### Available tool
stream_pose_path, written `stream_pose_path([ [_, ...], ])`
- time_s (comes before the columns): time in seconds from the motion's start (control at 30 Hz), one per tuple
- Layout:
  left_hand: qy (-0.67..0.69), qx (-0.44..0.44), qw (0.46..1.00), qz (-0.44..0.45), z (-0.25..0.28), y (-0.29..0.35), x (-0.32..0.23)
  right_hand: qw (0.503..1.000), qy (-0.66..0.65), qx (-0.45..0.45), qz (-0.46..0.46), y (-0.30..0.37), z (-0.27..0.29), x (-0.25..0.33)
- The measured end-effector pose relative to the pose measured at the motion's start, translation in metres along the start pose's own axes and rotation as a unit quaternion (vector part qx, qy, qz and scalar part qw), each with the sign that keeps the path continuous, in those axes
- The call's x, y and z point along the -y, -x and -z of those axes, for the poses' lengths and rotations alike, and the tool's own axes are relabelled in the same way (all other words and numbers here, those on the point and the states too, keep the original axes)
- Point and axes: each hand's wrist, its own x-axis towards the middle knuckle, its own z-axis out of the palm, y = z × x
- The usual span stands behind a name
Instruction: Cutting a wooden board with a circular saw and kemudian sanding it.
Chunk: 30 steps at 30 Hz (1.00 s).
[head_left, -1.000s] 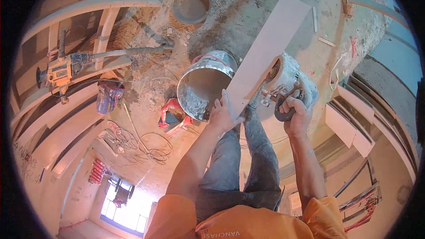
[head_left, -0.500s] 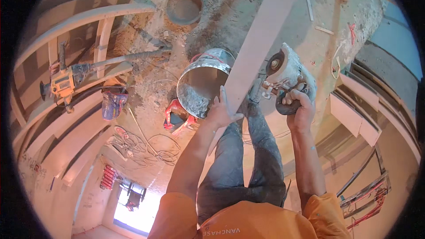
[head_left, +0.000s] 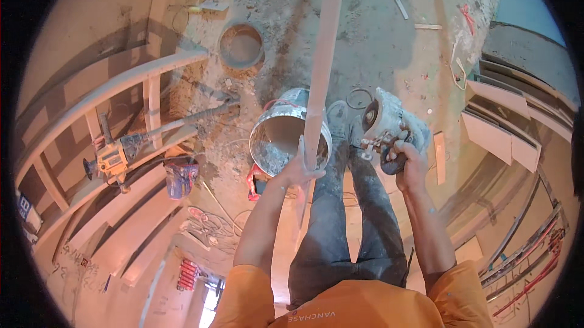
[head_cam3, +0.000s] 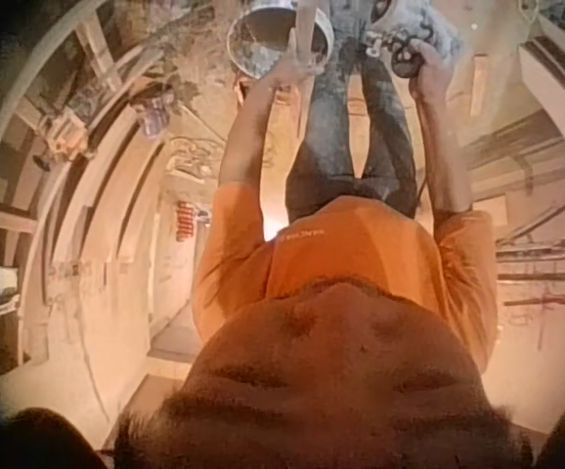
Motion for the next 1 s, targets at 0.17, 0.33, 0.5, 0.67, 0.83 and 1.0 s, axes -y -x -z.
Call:
stream_pose_path([
  [0.17, 0.017, 0.032, 0.997, 0.064, -0.002, 0.003, -0.001, 1.000, -0.009, 0.003, -0.002, 0.009, 0.003, -0.002],
  [0.33, -0.023, -0.009, 0.999, 0.033, -0.007, 0.001, 0.009, 1.000, -0.010, 0.016, -0.019, 0.012, 0.005, 0.000],
  [0.5, -0.007, -0.041, 0.997, 0.067, -0.013, 0.005, -0.004, 1.000, 0.007, 0.018, 0.005, 0.010, 0.001, 0.003],
  [0.67, -0.049, -0.066, 0.993, 0.085, -0.022, 0.007, -0.028, 0.999, 0.012, 0.042, -0.004, 0.005, 0.000, 0.016],
  [0.83, -0.107, -0.120, 0.978, 0.137, -0.031, 0.005, -0.040, 0.996, 0.047, 0.049, 0.056, -0.035, -0.019, 0.025],
  [1.0, -0.116, -0.123, 0.969, 0.182, -0.039, 0.001, -0.040, 0.982, 0.078, 0.059, 0.160, -0.069, -0.067, 0.057],
])
